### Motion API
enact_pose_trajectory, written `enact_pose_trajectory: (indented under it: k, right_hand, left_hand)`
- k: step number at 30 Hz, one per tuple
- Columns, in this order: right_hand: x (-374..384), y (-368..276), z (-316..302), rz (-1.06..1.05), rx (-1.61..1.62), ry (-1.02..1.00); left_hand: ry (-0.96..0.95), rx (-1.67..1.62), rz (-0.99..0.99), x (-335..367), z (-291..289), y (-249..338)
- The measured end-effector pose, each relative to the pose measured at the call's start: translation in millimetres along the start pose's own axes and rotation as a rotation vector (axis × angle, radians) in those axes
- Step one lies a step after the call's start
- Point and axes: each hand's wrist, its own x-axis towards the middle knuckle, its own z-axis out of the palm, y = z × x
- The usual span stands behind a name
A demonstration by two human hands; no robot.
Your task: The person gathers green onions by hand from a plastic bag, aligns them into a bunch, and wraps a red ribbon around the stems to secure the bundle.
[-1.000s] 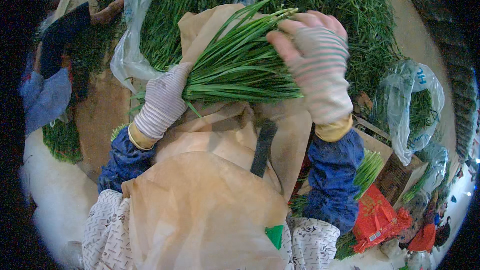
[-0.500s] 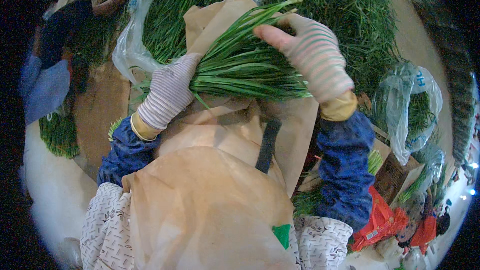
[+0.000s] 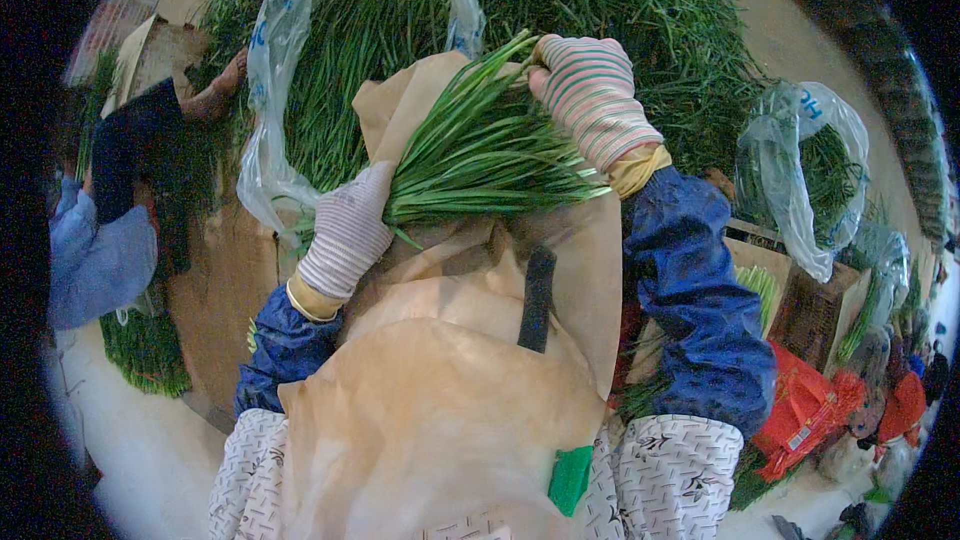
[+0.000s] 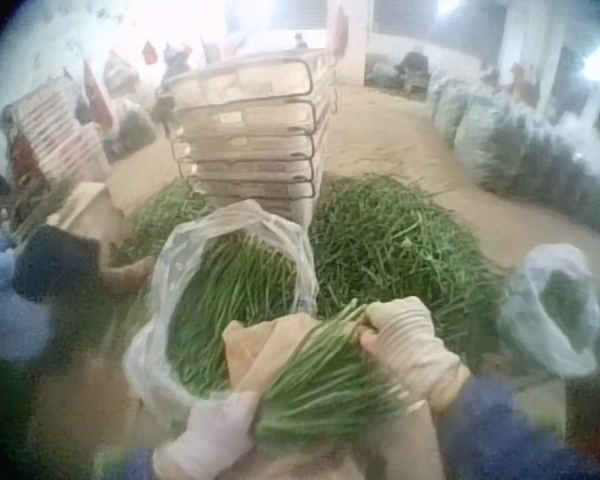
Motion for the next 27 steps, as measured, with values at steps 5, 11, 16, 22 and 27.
enact_pose_trajectory:
  k: [5, 11, 16, 22, 27]
  right_hand:
    - [-11.9, 98.0, -48.9, 0.304, -0.256, 0.188]
    - [-105.7, 42.6, -45.0, 0.289, 0.952, -0.344]
    - [-138.9, -59.9, -9.3, 0.308, 1.531, -0.942]
    - [-113.6, -83.2, 6.1, 0.328, 2.294, -0.208]
    - [-82.5, -58.4, 2.6, 0.145, 2.422, 0.259]
  left_hand:
    - [0.035, -0.061, 0.033, -0.7, -9.4, 8.2]
    - [-0.083, 0.111, 0.023, 8.8, -33.9, 15.1]
    - [-0.094, 0.144, 0.065, 25.8, -62.7, 34.1]
    - [0.028, 0.172, 0.208, 39.1, -75.7, 79.2]
    - [-0.042, 0.199, 0.237, 52.0, -40.1, 121.5]
